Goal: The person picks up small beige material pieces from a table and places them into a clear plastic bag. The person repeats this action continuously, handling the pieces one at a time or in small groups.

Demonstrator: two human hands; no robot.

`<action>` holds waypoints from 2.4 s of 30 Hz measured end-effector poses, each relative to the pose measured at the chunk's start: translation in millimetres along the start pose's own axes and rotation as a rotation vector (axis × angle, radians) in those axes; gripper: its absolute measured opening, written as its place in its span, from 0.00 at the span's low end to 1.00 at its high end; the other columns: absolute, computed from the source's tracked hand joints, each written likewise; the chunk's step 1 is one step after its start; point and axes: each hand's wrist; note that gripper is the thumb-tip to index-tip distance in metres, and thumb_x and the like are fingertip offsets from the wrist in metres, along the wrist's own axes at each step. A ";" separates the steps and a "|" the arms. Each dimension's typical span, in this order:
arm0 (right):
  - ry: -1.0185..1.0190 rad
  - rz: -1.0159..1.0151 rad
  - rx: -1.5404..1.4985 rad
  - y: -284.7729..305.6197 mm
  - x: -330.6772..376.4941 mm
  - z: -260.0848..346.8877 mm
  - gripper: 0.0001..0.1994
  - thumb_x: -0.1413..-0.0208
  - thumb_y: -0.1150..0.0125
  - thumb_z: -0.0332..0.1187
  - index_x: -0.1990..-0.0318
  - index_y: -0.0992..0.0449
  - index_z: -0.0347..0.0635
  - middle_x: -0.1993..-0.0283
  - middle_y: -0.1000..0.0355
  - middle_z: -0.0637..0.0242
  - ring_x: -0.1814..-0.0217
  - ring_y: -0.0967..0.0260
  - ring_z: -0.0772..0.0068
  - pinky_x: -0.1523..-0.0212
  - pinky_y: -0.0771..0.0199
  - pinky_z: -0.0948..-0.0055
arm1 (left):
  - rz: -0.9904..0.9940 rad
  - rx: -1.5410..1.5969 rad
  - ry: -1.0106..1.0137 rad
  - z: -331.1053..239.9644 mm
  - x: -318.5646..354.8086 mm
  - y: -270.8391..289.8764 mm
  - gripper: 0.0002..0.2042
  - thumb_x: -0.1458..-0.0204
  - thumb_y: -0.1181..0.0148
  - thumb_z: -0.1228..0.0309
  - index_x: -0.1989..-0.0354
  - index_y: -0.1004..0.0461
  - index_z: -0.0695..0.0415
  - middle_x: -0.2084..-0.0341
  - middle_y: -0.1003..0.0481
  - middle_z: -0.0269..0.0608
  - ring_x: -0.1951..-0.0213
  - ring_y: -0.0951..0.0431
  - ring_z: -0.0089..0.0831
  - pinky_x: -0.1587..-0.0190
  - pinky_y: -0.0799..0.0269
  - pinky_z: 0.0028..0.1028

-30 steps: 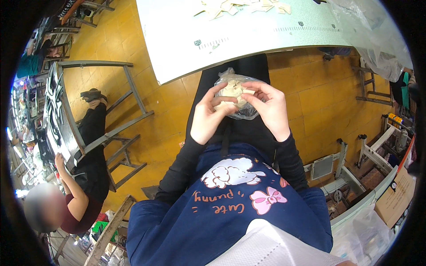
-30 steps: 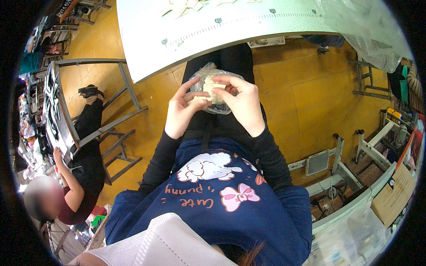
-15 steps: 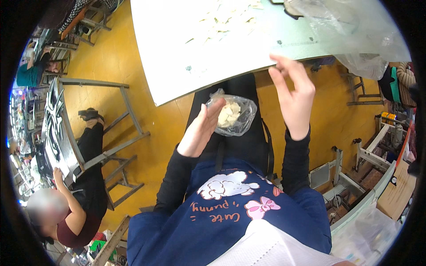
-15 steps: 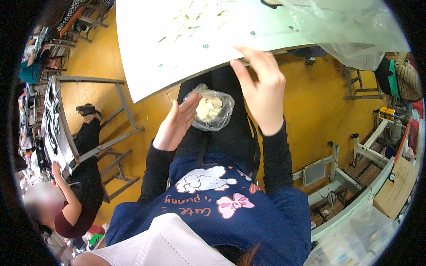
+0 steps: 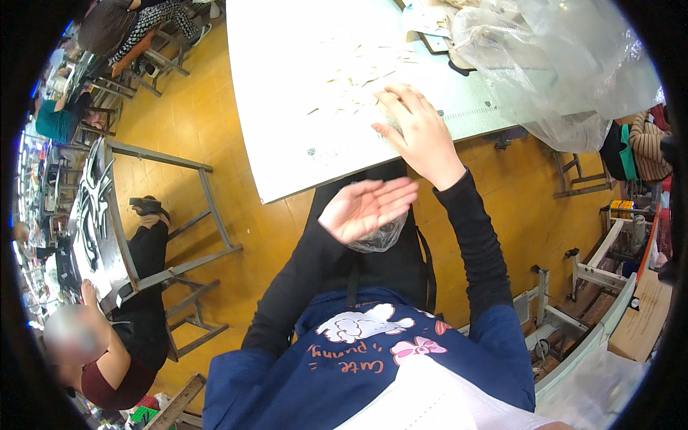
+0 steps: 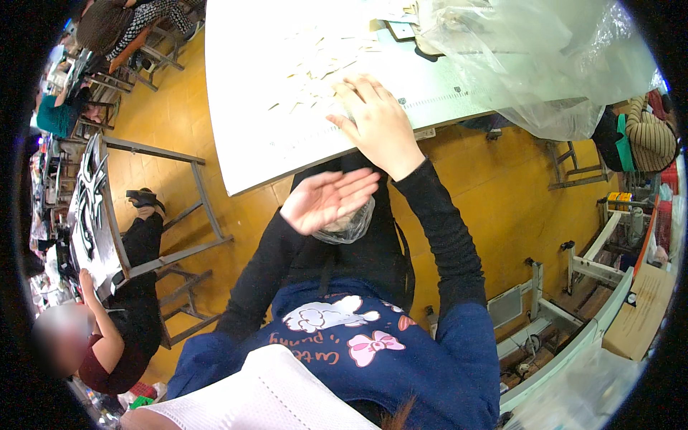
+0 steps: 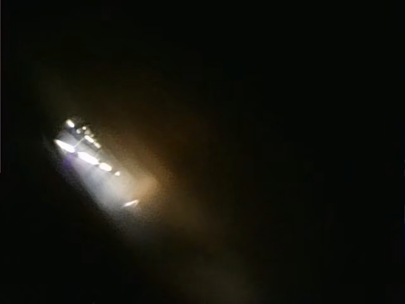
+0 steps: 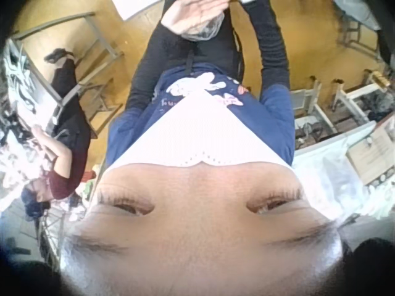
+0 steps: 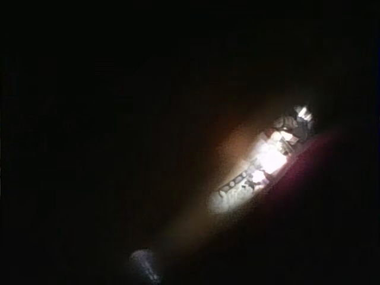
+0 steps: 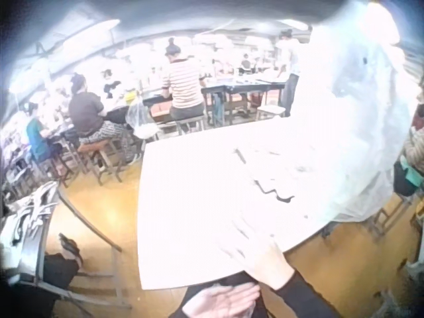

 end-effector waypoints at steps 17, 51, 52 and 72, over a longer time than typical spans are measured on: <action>0.406 0.177 0.120 44.2 41.8 -26.6 0.21 0.49 0.37 0.36 0.47 0.24 0.42 0.41 0.29 0.56 0.39 0.31 0.57 0.41 0.29 0.64 | 0.431 0.117 0.031 -10.3 -96.2 26.3 0.29 0.32 0.64 0.54 0.36 0.47 0.70 0.41 0.37 0.62 0.41 0.29 0.47 0.35 0.33 0.48; -0.163 0.015 -0.214 22.2 101.7 19.0 0.16 0.55 0.29 0.30 0.56 0.21 0.38 0.54 0.26 0.63 0.55 0.29 0.59 0.54 0.31 0.63 | -0.025 -0.300 -0.043 7.7 -55.4 18.4 0.16 0.31 0.59 0.59 0.51 0.31 0.60 0.59 0.24 0.40 0.58 0.19 0.31 0.57 0.17 0.30; -0.181 0.041 -0.211 18.7 103.9 24.9 0.16 0.55 0.29 0.31 0.57 0.21 0.39 0.54 0.26 0.64 0.55 0.29 0.59 0.55 0.31 0.64 | 0.086 -0.168 -0.016 10.2 -48.7 20.1 0.18 0.31 0.59 0.58 0.51 0.31 0.61 0.59 0.24 0.43 0.58 0.19 0.33 0.58 0.17 0.33; -0.237 0.399 -0.655 -17.5 110.3 90.8 0.10 0.51 0.34 0.27 0.62 0.25 0.37 0.64 0.30 0.60 0.64 0.28 0.61 0.63 0.25 0.69 | -0.123 -0.107 -0.126 39.1 67.1 53.9 0.26 0.31 0.67 0.50 0.40 0.36 0.58 0.51 0.27 0.48 0.53 0.21 0.38 0.51 0.20 0.38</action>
Point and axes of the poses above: each hand's wrist, its own x-axis away from the middle knuckle, its own y-axis out of the back of the hand, z = x × y
